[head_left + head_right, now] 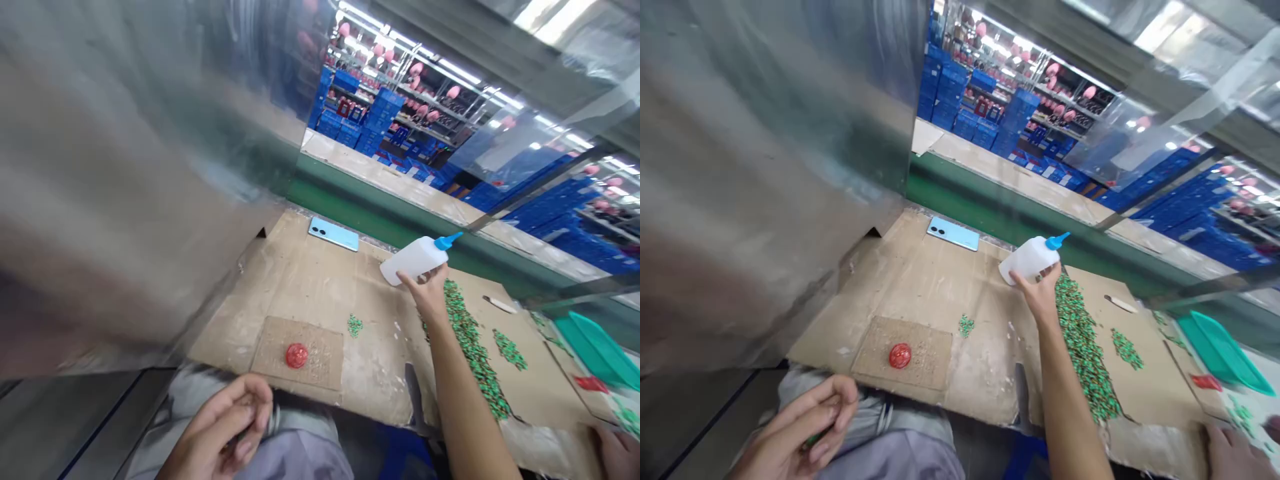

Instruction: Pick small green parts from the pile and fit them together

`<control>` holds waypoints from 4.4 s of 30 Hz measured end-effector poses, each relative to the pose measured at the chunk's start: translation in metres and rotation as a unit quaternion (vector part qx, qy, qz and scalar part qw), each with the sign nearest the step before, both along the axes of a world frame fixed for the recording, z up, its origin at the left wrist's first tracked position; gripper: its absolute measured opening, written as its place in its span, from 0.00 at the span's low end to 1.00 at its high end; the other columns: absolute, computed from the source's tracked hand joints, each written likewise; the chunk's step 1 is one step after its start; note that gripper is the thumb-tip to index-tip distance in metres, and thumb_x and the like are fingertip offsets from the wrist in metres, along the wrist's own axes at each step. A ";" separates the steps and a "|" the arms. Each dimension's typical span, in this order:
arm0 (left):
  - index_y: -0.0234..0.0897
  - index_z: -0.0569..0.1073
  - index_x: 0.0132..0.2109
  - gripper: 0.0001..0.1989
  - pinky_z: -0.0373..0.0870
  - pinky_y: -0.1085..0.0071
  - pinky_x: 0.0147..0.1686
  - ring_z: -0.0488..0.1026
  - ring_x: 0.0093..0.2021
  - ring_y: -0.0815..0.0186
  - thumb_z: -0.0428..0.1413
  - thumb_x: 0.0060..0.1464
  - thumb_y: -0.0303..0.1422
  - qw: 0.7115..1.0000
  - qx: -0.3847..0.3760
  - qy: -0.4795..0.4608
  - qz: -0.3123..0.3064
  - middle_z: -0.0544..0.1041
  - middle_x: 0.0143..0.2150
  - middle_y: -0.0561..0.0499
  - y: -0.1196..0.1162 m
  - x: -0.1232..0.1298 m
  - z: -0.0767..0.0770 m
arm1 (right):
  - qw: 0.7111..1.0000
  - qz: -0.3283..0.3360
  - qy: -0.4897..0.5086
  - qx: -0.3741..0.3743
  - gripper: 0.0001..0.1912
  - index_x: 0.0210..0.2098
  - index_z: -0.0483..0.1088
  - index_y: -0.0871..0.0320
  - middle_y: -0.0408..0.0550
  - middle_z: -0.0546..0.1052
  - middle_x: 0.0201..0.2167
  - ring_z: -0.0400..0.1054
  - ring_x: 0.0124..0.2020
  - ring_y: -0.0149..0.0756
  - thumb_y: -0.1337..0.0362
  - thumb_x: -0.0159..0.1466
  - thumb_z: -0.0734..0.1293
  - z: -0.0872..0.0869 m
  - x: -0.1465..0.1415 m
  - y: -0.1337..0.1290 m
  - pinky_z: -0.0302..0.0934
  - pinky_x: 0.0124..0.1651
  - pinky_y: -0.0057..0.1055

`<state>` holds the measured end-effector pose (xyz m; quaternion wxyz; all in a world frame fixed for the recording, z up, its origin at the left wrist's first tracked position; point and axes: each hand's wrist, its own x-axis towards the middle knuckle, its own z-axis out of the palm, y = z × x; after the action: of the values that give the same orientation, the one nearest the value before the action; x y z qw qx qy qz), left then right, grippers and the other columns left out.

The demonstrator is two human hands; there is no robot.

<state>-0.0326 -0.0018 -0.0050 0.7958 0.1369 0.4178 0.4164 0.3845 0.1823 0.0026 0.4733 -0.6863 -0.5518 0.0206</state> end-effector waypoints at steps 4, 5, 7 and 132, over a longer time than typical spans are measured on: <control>0.40 0.81 0.33 0.09 0.48 0.76 0.23 0.52 0.22 0.74 0.69 0.51 0.39 0.999 0.027 -0.024 0.012 0.70 0.26 0.54 -0.010 -0.007 0.002 | 0.999 0.039 0.015 -0.014 0.40 0.64 0.59 0.60 0.71 0.72 0.61 0.73 0.58 0.55 0.42 0.64 0.73 0.029 -0.031 0.011 0.71 0.53 0.44; 0.40 0.81 0.33 0.09 0.48 0.76 0.23 0.52 0.22 0.74 0.69 0.51 0.39 0.999 0.024 -0.023 0.021 0.70 0.26 0.54 -0.011 -0.009 0.001 | 0.998 0.051 0.006 -0.018 0.41 0.64 0.61 0.60 0.71 0.71 0.62 0.72 0.59 0.55 0.43 0.63 0.75 0.041 -0.035 0.005 0.70 0.54 0.44; 0.38 0.80 0.32 0.08 0.48 0.76 0.23 0.53 0.22 0.74 0.68 0.51 0.37 0.999 0.022 -0.016 0.037 0.70 0.26 0.54 -0.013 -0.013 0.000 | 0.992 0.109 -0.029 -0.048 0.39 0.57 0.71 0.57 0.65 0.74 0.60 0.71 0.61 0.56 0.48 0.53 0.82 0.066 -0.042 -0.013 0.68 0.55 0.43; 0.36 0.80 0.44 0.17 0.52 0.72 0.21 0.56 0.21 0.72 0.55 0.70 0.45 0.953 0.184 0.200 -0.132 0.69 0.24 0.56 0.008 0.032 0.023 | 0.880 0.407 0.226 -0.097 0.08 0.43 0.81 0.47 0.47 0.80 0.41 0.77 0.44 0.39 0.68 0.71 0.71 -0.001 -0.202 -0.164 0.75 0.46 0.35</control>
<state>-0.0011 0.0062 0.0180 0.7049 0.4155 0.4623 0.3418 0.1825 0.0186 0.0017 0.4662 -0.4203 -0.6557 0.4195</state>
